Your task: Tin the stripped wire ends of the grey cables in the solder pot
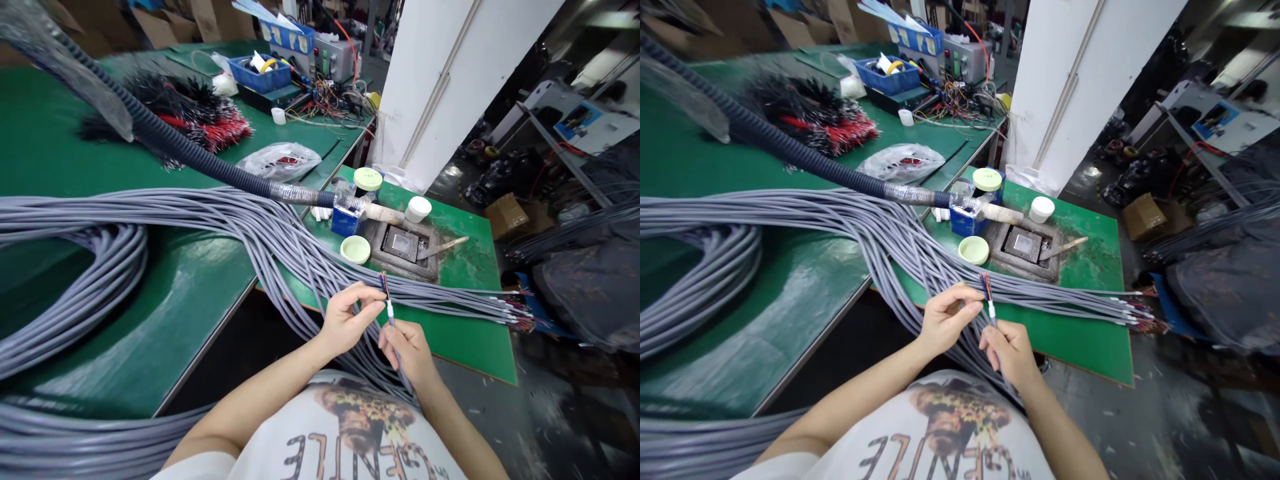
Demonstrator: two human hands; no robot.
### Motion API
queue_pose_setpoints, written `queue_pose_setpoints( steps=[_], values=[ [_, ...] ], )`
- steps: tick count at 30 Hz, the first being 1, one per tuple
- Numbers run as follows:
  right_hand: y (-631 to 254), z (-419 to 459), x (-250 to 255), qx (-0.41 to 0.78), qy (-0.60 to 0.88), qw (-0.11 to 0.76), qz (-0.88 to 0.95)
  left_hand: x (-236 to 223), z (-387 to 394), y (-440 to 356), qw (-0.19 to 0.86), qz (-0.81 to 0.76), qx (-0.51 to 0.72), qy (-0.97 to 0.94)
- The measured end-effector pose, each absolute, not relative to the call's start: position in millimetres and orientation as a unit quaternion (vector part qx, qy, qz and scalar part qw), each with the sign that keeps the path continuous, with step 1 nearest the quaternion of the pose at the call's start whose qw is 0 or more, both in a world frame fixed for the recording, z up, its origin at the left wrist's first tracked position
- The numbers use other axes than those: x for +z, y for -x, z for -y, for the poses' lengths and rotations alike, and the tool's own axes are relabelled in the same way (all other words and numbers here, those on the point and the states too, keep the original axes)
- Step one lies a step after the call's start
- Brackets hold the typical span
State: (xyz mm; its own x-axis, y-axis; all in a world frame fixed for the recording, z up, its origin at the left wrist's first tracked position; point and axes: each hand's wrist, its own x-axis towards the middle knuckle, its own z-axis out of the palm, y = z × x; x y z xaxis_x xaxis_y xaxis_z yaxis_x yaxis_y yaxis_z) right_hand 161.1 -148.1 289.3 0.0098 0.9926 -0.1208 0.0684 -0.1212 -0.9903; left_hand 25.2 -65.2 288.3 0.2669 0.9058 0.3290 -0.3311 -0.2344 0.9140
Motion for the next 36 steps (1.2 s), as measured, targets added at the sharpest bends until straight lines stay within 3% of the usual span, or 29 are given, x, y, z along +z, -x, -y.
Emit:
queue_pose_setpoints(
  steps=[4, 9, 36],
  values=[
    [-158, 147, 292, 0.494, 0.556, 0.442, 0.502, 291, 65, -25, 0.539, -0.284, 0.554, -0.568],
    [-158, 147, 291, 0.487, 0.559, 0.437, 0.510, 289, 64, -29, 0.588, -0.335, 0.532, -0.509],
    [-151, 138, 293, 0.436, 0.599, 0.381, 0.552, 300, 52, -26, 0.628, -0.358, 0.492, -0.485]
  ],
)
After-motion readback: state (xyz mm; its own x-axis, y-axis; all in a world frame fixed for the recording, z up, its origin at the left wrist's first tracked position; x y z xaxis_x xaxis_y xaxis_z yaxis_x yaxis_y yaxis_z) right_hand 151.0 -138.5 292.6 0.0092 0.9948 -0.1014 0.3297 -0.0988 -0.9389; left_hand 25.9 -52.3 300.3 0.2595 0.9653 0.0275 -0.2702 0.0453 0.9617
